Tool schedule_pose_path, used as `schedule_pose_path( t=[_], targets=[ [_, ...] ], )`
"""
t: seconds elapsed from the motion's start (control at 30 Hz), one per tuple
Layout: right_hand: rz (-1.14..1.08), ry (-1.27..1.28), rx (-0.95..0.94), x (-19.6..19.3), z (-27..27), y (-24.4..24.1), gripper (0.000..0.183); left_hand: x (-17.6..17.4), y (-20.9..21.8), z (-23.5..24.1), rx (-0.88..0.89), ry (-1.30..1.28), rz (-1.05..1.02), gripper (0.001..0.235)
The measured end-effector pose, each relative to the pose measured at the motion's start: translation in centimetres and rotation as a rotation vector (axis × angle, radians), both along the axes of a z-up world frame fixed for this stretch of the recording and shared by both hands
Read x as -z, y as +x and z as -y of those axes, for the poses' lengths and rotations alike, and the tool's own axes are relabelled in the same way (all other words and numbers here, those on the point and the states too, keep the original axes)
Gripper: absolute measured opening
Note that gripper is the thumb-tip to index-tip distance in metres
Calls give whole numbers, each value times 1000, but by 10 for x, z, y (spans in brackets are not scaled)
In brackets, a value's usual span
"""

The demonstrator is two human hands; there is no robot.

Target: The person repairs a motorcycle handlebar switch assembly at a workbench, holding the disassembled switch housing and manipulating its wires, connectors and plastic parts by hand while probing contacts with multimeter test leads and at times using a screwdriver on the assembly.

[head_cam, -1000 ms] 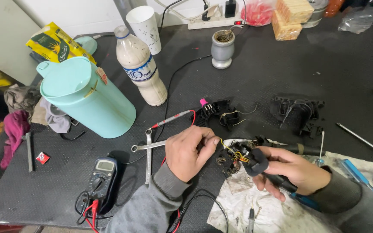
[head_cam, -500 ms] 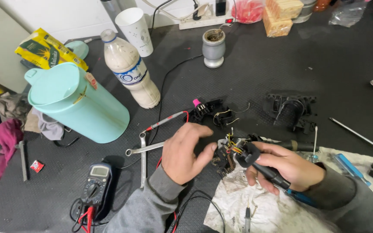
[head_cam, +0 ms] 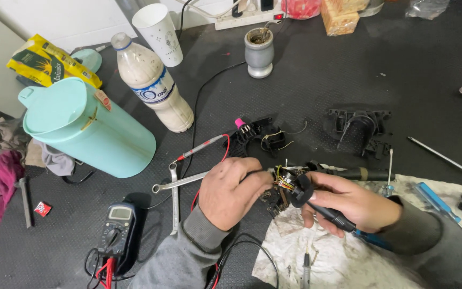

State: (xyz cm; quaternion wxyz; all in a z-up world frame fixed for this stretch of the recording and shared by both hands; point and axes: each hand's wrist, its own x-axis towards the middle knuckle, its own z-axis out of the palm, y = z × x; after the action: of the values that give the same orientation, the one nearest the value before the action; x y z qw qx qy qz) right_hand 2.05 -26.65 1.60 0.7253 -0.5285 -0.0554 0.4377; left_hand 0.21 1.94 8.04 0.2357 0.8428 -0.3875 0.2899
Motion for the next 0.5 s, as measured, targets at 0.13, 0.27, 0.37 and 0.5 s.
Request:
schedule_pose_path(
  t=[0.13,0.27,0.37,0.5],
  targets=[
    [-9,14,-8,2,2,1,44,0,0,-1,-16,-6,-18,23],
    [-3,5,-11,0,1,0,47,-11,-1,-1,55,-18,-40,27],
    [2,-4,-8,0,1,0,51,-14,0,0,113,-15,-57,33],
    [-2,3,-20,-2,0,1,50,-2,3,-2,63,19,-59,26]
  ],
)
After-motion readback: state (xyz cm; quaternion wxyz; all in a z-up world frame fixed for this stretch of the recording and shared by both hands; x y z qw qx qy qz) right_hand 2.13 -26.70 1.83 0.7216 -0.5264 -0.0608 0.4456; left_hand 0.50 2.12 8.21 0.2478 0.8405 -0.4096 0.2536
